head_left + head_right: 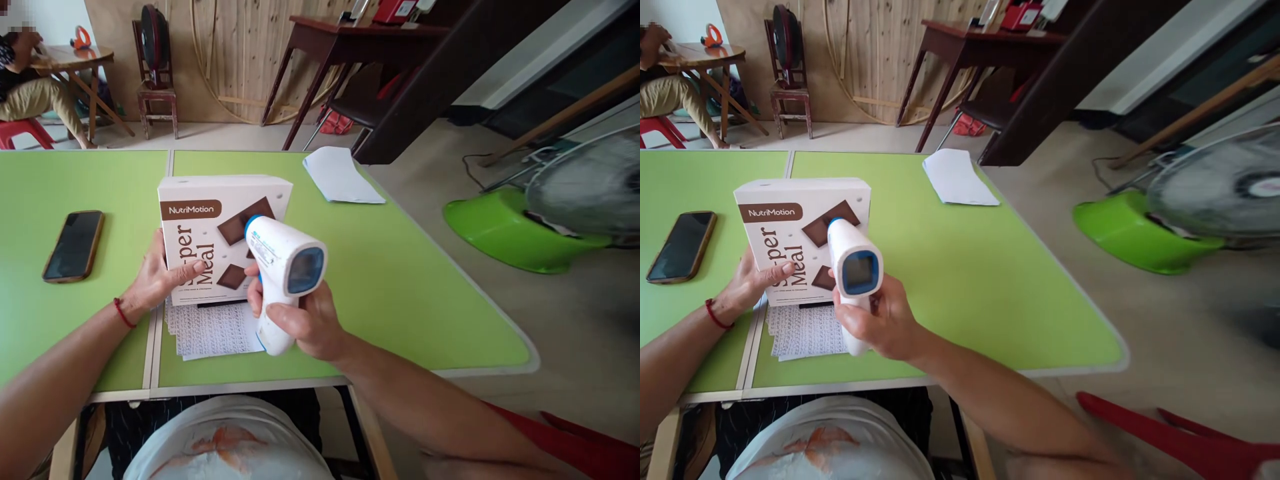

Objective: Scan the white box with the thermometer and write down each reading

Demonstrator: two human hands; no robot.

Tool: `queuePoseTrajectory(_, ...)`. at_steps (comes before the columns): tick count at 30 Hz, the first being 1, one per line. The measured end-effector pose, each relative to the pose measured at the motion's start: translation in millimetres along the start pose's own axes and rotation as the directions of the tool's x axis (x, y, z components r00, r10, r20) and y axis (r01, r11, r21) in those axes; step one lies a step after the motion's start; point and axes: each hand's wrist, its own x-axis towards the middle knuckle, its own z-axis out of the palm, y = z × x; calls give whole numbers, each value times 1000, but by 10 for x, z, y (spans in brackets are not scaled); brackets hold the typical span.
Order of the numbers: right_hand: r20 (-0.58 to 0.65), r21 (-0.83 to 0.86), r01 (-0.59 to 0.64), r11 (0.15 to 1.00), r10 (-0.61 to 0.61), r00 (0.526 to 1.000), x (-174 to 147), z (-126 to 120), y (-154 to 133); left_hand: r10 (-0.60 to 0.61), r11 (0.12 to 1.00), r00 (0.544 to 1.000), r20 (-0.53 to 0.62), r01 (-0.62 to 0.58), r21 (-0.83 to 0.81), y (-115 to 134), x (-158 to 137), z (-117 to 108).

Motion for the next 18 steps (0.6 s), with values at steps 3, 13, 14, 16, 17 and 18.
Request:
queuePoseTrajectory(3,38,-4,-16,1000,16,999,-9,39,46,-23,1000,1000,-7,23,15,19,4,-6)
queuePoseTrajectory(13,62,67,-58,996,54,997,-20,83,117,15,999,989,144,-8,-51,120,41,-40)
queuePoseTrajectory(14,68,83,-64,994,59,996,-16,86,108,21,999,987,162,-13,-46,128,48,-45)
queuePoseTrajectory(16,75,100,-85,991,78,994,-7,90,93,27,999,982,187,-20,-38,135,61,-54)
queuePoseTrajectory(17,76,102,-97,990,89,993,-4,91,88,29,999,981,193,-22,-37,135,68,-57)
queuePoseTrajectory(18,74,103,-107,989,99,992,-3,90,85,31,999,980,198,-24,-37,134,73,-59)
